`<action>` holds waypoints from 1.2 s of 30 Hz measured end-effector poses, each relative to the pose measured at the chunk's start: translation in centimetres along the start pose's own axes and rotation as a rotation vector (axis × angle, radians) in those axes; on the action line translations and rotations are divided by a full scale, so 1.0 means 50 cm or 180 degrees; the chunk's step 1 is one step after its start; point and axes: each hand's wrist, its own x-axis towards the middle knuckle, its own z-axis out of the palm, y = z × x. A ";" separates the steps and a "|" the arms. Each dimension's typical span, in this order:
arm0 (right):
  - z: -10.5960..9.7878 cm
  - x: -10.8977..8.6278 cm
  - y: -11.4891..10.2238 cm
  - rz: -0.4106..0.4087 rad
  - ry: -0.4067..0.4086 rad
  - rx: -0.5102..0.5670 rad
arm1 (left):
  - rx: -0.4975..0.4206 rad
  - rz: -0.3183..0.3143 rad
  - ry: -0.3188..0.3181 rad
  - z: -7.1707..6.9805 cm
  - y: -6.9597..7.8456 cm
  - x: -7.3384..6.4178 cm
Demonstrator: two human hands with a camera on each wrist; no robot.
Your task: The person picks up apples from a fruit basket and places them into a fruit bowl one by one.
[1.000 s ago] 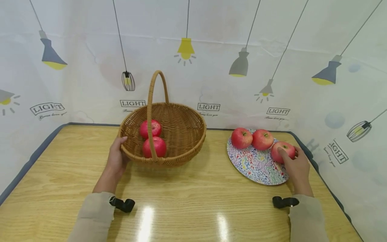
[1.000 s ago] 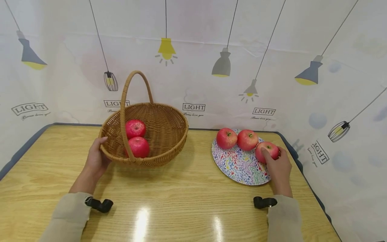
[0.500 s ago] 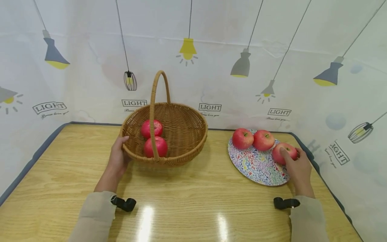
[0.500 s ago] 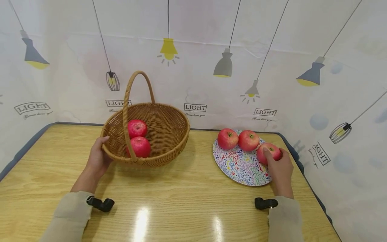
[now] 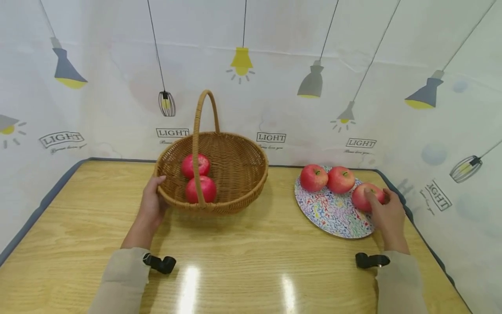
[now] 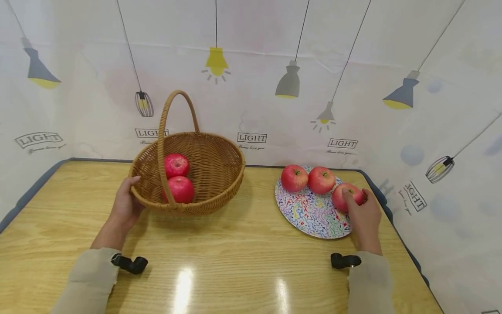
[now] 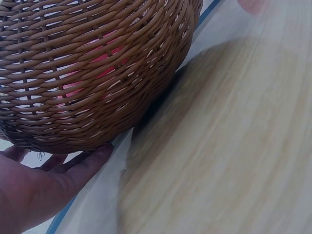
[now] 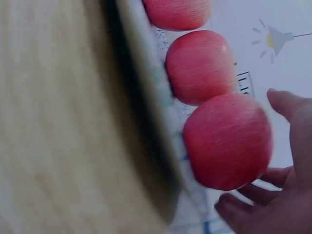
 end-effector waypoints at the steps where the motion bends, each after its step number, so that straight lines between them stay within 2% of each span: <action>1: -0.006 -0.003 -0.003 -0.0044 0.0016 -0.0005 | 0.0015 0.0012 -0.0020 -0.001 -0.002 0.001; 7: -0.044 -0.022 -0.044 -0.0279 0.0010 0.0022 | 0.0061 0.0106 -0.0094 -0.008 -0.008 0.005; 12: -0.054 -0.041 -0.078 -0.0397 -0.0073 0.0099 | 0.0059 0.0158 -0.0086 -0.014 -0.009 0.010; 21: -0.057 -0.090 -0.130 -0.0865 0.0023 0.0218 | -0.0043 0.0034 -0.0063 -0.010 0.017 -0.003; 25: -0.055 -0.110 -0.158 -0.1039 0.0009 0.0245 | -0.0002 0.0093 -0.0056 -0.010 0.015 -0.001; 30: -0.048 -0.138 -0.187 -0.1216 -0.0134 0.0316 | -0.0032 0.0141 -0.0095 -0.004 0.005 0.002; 36: -0.022 -0.182 -0.217 -0.1708 -0.0346 0.0331 | -0.0042 0.0165 -0.0109 -0.011 -0.009 0.010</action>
